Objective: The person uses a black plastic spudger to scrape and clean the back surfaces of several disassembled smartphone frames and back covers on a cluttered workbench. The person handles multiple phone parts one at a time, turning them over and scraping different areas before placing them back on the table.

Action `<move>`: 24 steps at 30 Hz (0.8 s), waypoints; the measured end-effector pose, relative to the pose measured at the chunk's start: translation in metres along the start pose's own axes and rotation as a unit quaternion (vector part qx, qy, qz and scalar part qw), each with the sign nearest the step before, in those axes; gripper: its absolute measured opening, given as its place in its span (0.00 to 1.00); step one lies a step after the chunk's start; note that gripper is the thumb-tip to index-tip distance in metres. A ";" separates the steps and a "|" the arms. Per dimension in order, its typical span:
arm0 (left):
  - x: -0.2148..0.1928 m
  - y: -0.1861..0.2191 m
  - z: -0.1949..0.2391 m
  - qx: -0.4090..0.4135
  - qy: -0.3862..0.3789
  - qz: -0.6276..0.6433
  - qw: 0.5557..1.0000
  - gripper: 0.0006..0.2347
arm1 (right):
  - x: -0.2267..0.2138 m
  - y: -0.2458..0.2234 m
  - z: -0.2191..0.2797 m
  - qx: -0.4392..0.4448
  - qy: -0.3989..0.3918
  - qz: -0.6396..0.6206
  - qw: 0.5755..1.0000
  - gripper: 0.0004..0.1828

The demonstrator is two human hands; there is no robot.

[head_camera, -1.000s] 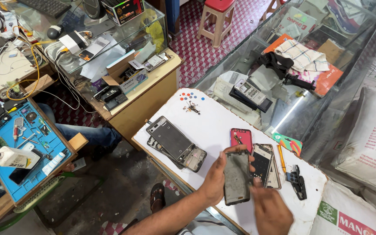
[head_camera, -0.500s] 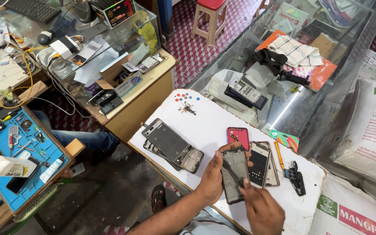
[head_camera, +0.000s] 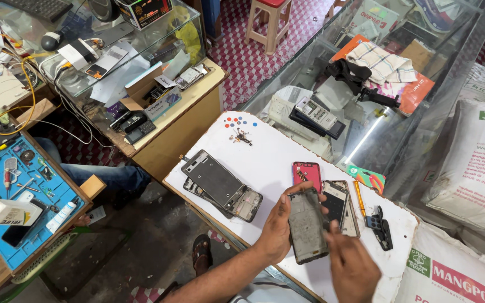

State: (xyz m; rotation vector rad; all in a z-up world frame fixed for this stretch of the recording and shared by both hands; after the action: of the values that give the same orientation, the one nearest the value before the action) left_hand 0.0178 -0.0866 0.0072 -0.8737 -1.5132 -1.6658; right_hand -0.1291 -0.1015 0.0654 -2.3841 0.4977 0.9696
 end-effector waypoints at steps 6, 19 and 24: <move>-0.003 0.000 0.000 -0.004 0.024 -0.007 1.000 0.32 | -0.003 0.012 0.007 0.075 0.022 -0.038 0.996 0.16; 0.010 0.003 0.001 0.008 0.005 -0.006 1.000 0.33 | -0.002 0.000 0.008 0.019 0.006 -0.033 0.999 0.09; 0.008 0.000 0.003 0.008 0.021 -0.012 1.000 0.31 | -0.008 -0.001 0.002 0.020 0.043 -0.056 0.997 0.13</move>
State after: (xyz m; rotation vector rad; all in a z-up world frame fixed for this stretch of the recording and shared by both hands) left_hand 0.0136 -0.0843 0.0143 -0.8103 -1.5121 -1.6770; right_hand -0.1349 -0.0987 0.0702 -2.3981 0.4069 0.8037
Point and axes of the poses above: each hand's wrist, its own z-axis away from the middle knuckle, its own x-axis out of the palm, y = z × x, the point moved 8 cm from there along -z, towards the middle knuckle, and after that the axes turned 15 degrees about -x, right-handed, at the moved point
